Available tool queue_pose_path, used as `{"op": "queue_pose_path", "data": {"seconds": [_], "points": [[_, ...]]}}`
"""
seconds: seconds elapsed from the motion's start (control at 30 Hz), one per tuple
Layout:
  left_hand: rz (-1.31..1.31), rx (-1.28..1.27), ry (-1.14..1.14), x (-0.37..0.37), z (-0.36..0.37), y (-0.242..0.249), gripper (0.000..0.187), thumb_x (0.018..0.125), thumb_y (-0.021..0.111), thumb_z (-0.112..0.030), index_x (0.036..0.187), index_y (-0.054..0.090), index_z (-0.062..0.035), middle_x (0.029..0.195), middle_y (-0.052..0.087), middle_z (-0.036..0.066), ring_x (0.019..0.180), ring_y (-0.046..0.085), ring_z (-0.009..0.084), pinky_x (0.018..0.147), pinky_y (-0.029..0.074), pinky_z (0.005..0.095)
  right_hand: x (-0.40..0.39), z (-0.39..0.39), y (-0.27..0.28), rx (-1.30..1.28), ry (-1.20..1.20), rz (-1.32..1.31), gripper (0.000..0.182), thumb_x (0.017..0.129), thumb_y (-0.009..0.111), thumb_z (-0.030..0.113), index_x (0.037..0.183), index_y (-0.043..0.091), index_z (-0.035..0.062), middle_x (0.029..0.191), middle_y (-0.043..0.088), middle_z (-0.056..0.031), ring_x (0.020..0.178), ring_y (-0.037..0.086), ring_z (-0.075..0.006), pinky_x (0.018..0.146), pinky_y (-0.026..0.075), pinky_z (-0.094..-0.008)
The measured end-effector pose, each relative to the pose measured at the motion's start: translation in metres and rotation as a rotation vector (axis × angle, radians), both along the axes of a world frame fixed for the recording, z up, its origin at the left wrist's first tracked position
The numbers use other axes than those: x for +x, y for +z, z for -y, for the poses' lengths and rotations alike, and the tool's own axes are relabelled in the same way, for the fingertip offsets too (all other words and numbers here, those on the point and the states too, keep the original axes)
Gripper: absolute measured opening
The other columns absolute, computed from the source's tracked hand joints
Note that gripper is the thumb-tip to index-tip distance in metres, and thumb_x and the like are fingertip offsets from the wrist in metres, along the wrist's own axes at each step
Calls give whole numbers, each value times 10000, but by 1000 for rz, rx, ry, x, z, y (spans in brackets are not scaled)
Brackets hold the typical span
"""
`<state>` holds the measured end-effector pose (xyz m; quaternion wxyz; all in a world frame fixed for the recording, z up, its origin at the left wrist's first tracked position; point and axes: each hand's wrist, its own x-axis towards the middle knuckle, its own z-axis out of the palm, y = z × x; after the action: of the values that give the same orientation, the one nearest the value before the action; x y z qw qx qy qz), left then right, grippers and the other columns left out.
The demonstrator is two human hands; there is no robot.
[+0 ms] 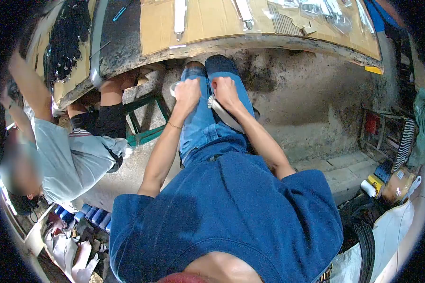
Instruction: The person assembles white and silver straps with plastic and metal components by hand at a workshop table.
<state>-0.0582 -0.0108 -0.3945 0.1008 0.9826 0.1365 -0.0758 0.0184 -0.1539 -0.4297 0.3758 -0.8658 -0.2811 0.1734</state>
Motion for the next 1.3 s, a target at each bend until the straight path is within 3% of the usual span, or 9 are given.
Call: {"op": "queue_pose_path", "data": {"seconds": [0.13, 0.2, 0.3, 0.33, 0.57, 0.7, 0.73, 0.83, 1.3], "points": [[36, -88, 149, -4, -32, 37, 196, 859, 566, -203, 863, 713, -74, 783, 680, 205, 731, 689, 343, 657, 544, 455, 16, 3, 34, 86, -112, -326, 329, 774, 717, 132, 1077, 684, 8, 954, 711, -174, 865, 705, -290, 775, 549, -380], [137, -524, 257, -13, -35, 62, 221, 862, 616, -239, 935, 710, -53, 781, 675, 199, 733, 682, 335, 676, 527, 438, 19, 7, 59, 135, -79, -530, 470, 771, 743, 101, 1212, 611, 3, 1085, 694, -135, 904, 703, -208, 793, 550, -330], [203, -666, 328, -20, -26, 76, 209, 871, 659, -210, 957, 701, -24, 692, 648, 121, 627, 629, 189, 584, 480, 326, 15, -5, 94, 473, -23, -665, 597, 784, 690, -89, 1336, 486, 4, 1257, 573, -124, 933, 659, -165, 787, 564, -281], [275, -711, 331, -21, -23, 79, 191, 897, 651, -185, 949, 698, -7, 633, 631, 57, 551, 581, 83, 510, 446, 251, 13, -12, 97, 471, -19, -662, 597, 784, 690, -89, 1336, 486, 4, 1257, 573, -124, 933, 659, -165, 787, 564, -281], [302, -925, 510, -17, -26, 109, 235, 910, 640, -170, 1080, 644, -7, 616, 607, 31, 552, 536, 59, 497, 423, 235, 20, -51, 123, 638, -15, -624, 487, 755, 684, -106, 1222, 571, -31, 1135, 628, -133, 791, 662, -119, 710, 554, -258], [368, -667, 578, -5, -50, 151, 472, 899, 651, -184, 1300, 466, -15, 612, 608, 109, 546, 535, 114, 566, 456, 285, 41, -86, 139, 695, -100, -488, 463, 736, 703, -68, 1184, 604, -3, 1053, 658, -100, 785, 660, -118, 698, 553, -262], [379, -493, 565, 2, -62, 160, 457, 858, 683, -301, 1194, 560, -16, 683, 660, 188, 634, 660, 343, 602, 499, 410, 46, -99, 152, 703, -88, -480, 463, 736, 703, -68, 1184, 604, -3, 1053, 658, -100, 785, 660, -118, 698, 553, -262], [327, -118, 513, 30, -98, 182, 401, 831, 666, -443, 850, 692, -44, 760, 678, 184, 749, 673, 365, 671, 521, 438, 63, -144, 175, 648, -138, -246, 522, 725, 734, -39, 1222, 579, -15, 1075, 650, -81, 796, 675, -134, 689, 545, -275], [-136, 259, 343, 144, -215, 165, 606, 748, 636, -666, 960, 744, -109, 972, 719, 120, 920, 691, 272, 816, 437, 472, 126, -254, 113, 531, -348, 197, 461, 706, 662, -42, 1159, 576, -51, 1126, 608, -219, 897, 641, -357, 797, 512, -413]]}}
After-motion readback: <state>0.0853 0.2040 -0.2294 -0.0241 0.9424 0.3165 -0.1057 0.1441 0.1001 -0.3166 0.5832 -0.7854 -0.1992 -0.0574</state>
